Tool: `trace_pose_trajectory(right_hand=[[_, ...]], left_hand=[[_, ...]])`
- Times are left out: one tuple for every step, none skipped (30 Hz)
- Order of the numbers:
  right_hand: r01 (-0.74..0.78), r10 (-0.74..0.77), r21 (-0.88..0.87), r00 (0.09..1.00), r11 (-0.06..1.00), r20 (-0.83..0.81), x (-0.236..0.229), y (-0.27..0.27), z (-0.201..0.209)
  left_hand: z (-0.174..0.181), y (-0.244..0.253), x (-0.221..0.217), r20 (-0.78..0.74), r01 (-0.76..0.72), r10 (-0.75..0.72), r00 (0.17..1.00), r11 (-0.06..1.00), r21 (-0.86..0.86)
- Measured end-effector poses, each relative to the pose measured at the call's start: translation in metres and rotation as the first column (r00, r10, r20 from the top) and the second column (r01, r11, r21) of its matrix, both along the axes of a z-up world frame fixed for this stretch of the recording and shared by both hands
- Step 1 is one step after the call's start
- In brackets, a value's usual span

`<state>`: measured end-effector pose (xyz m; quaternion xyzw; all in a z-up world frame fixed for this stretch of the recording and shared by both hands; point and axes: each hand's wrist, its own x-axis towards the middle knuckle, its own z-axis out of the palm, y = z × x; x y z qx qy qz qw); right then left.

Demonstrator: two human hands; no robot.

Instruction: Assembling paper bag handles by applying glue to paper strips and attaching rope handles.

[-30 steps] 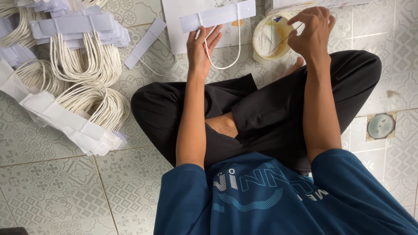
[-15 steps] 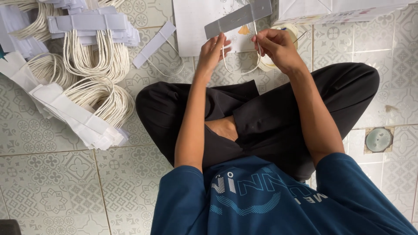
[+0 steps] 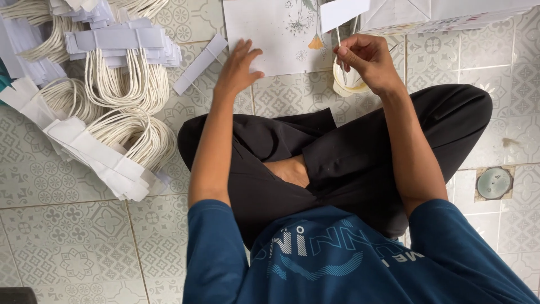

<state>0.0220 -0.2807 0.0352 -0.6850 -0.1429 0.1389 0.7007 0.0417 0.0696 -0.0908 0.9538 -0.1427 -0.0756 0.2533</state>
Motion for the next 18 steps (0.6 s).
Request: trace_pose_trajectory(right_hand=[[0.004,-0.004,0.0,1.0,1.0,0.006,-0.001,0.001,-0.001],[0.014,-0.014,0.003,1.0,1.0,-0.007,-0.001,0.002,-0.002],[0.027,-0.027,0.002,0.999,1.0,-0.017,-0.001,0.001,-0.002],[0.033,-0.033,-0.002,0.999,0.999,-0.008,0.003,-0.001,-0.001],[0.031,-0.031,0.003,0.999,1.0,-0.027,0.001,0.0,-0.002],[0.029,-0.028,0.007,0.999,1.0,-0.045,-0.001,0.001,-0.003],[0.02,-0.02,0.008,0.999,1.0,-0.046,-0.002,0.003,-0.005],[0.002,-0.001,0.027,0.999,1.0,-0.042,-0.004,0.005,-0.007],[-0.006,0.008,0.043,0.999,0.999,-0.034,-0.005,0.002,-0.007],[-0.004,0.005,0.04,0.999,0.999,-0.032,-0.004,0.004,-0.005],[-0.001,0.001,0.008,0.999,1.0,-0.038,-0.007,0.006,-0.003],[0.002,-0.003,-0.024,0.999,1.0,-0.043,-0.009,0.009,-0.001],[-0.001,0.0,-0.022,0.999,1.0,-0.041,-0.009,0.01,-0.002],[-0.008,0.007,-0.034,1.0,0.999,-0.024,-0.009,0.011,-0.003],[-0.01,0.009,-0.049,1.0,0.999,-0.008,-0.011,0.009,-0.004],[-0.008,0.007,-0.05,1.0,0.999,-0.007,-0.01,0.01,-0.002],[-0.008,0.007,-0.059,1.0,0.998,-0.007,-0.01,0.01,-0.002],[-0.008,0.007,-0.067,1.0,0.998,-0.006,-0.01,0.01,-0.001]], left_hand=[[-0.009,-0.002,-0.002,0.006,0.004,-0.004,1.0,1.0,0.0],[-0.017,-0.004,-0.004,0.085,0.019,-0.022,0.996,0.999,0.036],[-0.026,-0.008,-0.004,0.165,0.033,-0.045,0.985,0.997,0.07],[-0.03,-0.015,0.005,0.174,0.039,-0.05,0.983,0.997,0.066],[-0.035,-0.019,0.002,0.154,0.046,-0.067,0.986,0.99,0.136],[-0.041,-0.022,-0.002,0.131,0.055,-0.083,0.988,0.977,0.205],[-0.039,-0.023,-0.003,0.13,0.047,-0.075,0.989,0.978,0.206],[-0.038,-0.023,-0.003,0.133,0.037,-0.069,0.989,0.973,0.227],[-0.036,-0.029,0.0,0.139,0.037,-0.073,0.988,0.969,0.246],[-0.033,-0.031,0.003,0.141,0.039,-0.075,0.987,0.969,0.243],[-0.03,-0.032,0.001,0.122,0.059,-0.092,0.988,0.965,0.254],[-0.028,-0.033,-0.002,0.102,0.078,-0.109,0.989,0.961,0.265],[-0.029,-0.033,-0.003,0.103,0.075,-0.106,0.989,0.961,0.267],[-0.029,-0.034,-0.003,0.106,0.083,-0.116,0.988,0.958,0.276],[-0.031,-0.037,-0.004,0.108,0.095,-0.13,0.986,0.954,0.283],[-0.027,-0.038,-0.003,0.109,0.097,-0.132,0.985,0.955,0.282],[-0.023,-0.038,-0.003,0.096,0.102,-0.133,0.986,0.955,0.279],[-0.02,-0.038,-0.003,0.083,0.107,-0.135,0.987,0.955,0.276]])
